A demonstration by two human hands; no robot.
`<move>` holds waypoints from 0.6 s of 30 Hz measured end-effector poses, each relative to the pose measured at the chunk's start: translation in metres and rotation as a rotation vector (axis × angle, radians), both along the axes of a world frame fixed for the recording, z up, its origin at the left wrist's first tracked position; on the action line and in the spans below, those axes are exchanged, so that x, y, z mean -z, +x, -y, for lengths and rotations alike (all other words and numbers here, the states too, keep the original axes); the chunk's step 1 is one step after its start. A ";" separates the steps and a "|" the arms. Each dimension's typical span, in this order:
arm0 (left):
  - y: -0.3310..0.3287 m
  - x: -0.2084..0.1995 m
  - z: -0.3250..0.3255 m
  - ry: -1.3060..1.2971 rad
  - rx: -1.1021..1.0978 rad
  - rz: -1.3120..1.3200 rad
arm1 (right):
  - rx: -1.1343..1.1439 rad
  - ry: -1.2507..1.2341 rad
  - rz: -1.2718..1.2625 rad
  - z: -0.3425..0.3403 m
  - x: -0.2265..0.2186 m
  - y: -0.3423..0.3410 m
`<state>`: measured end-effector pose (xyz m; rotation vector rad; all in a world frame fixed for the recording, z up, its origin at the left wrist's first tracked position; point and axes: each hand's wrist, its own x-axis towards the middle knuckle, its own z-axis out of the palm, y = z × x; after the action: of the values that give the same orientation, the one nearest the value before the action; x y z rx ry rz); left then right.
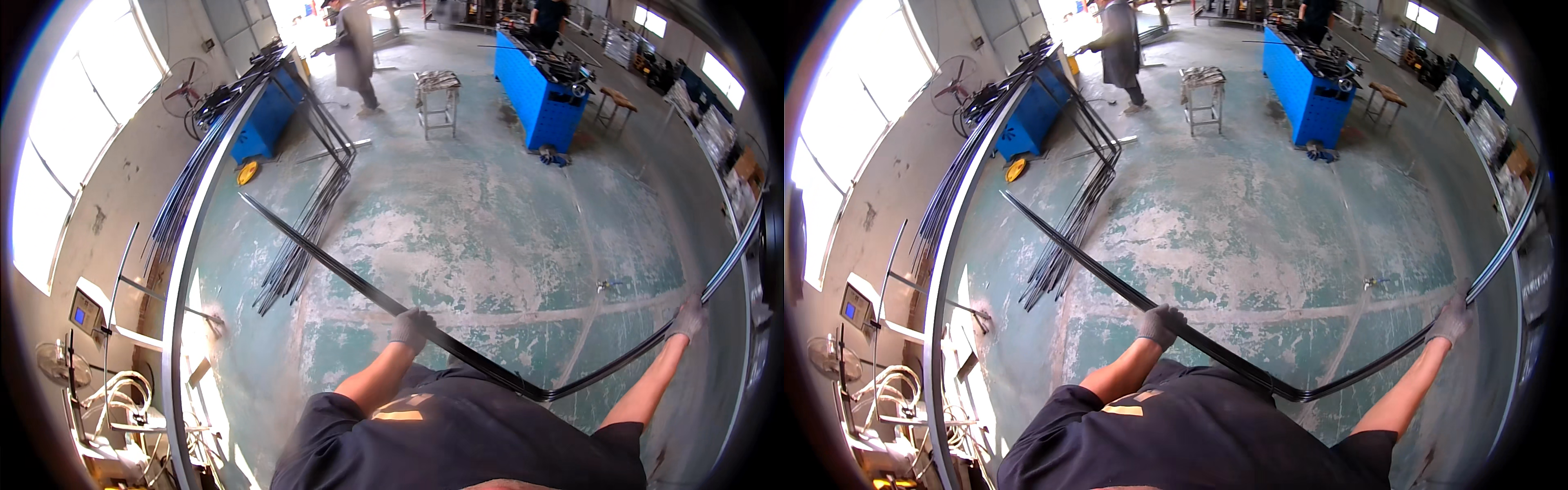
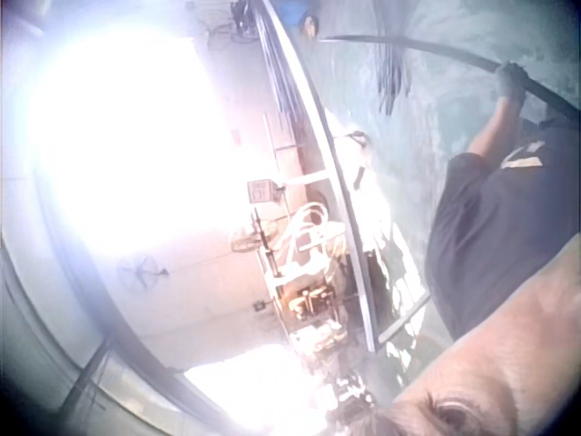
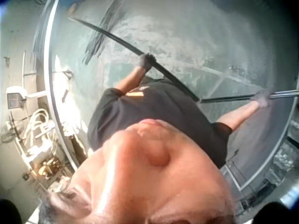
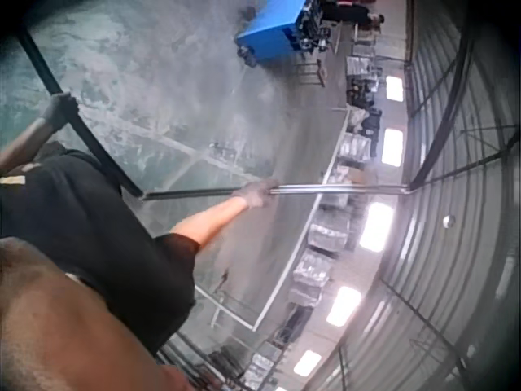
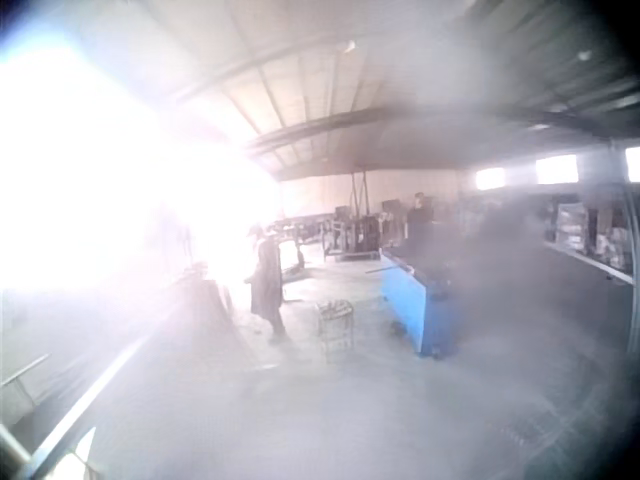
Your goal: The person repeatedly picks up bundles of long metal rods, places them into a bending machine, and operates the machine to bend them. After bending, the person removes the rods and stacks them on a nearby rack. The process is repeated multiple times throughout the clip.
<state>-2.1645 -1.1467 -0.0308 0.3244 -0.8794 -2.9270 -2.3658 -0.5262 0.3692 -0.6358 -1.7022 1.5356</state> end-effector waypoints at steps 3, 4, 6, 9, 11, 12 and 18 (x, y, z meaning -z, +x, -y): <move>-0.024 -0.034 0.057 0.257 -0.250 0.321 | -0.126 0.014 0.059 0.117 -0.004 -0.100; -0.040 -0.060 0.074 0.424 -0.321 0.462 | -0.149 0.035 0.089 0.148 -0.002 -0.128; -0.066 -0.102 0.107 0.334 -0.392 0.617 | -0.210 0.079 0.077 0.225 0.013 -0.178; -0.089 -0.073 0.180 0.430 -0.492 0.655 | -0.328 0.204 0.027 0.332 0.049 -0.277; -0.109 -0.045 0.233 0.483 -0.548 0.662 | -0.368 0.292 -0.039 0.417 0.053 -0.327; -0.120 -0.036 0.258 0.510 -0.569 0.663 | -0.384 0.338 -0.072 0.460 0.052 -0.348; -0.157 0.013 0.399 0.585 -0.804 0.661 | -0.733 0.326 -0.061 0.731 0.033 -0.444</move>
<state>-2.3214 -1.5457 -0.0434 1.3503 0.1480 -2.2102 -2.8095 -1.2571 0.3358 0.2403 -2.2047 1.6485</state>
